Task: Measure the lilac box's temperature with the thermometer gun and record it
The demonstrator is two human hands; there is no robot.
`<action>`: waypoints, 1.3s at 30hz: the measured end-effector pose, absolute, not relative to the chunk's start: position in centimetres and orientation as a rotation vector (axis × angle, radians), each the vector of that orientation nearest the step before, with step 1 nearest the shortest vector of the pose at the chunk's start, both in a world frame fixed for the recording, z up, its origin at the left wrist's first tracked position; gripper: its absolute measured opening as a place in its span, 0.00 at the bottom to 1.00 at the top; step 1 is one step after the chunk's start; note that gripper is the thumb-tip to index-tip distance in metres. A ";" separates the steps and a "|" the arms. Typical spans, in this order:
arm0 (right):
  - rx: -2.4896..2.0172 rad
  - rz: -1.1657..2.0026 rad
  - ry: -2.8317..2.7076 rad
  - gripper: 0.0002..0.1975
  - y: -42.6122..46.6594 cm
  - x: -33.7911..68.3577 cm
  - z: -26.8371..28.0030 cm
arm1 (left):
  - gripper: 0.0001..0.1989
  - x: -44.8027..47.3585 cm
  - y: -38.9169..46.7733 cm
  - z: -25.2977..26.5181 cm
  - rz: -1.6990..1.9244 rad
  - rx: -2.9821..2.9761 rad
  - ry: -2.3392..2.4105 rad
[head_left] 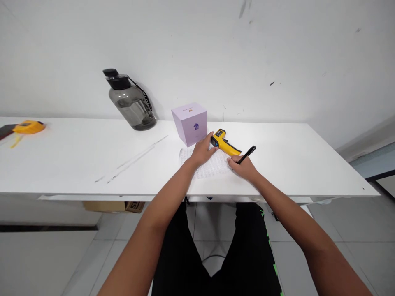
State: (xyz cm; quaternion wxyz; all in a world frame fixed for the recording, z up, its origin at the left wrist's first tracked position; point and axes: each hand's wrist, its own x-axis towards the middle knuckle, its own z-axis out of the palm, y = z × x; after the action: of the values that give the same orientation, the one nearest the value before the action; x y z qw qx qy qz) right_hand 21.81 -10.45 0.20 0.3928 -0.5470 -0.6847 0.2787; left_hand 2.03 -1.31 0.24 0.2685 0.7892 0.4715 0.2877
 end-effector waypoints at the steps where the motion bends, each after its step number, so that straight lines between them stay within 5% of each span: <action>1: -1.392 0.714 -1.742 0.24 -10.5 21.8 0.2 | 0.37 2.0 -1.3 0.3 0.774 2.136 1.271; 39: -1.420 0.807 -1.757 0.24 -10.2 21.9 0.0 | 0.36 2.1 -1.2 -0.1 0.773 2.213 1.292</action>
State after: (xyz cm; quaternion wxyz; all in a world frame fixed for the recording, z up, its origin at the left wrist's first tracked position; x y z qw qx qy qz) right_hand 21.90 -10.15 0.01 0.3629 -0.5516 -0.6825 0.3135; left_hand 2.11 -1.21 -0.05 0.2306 0.8044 0.4698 0.2810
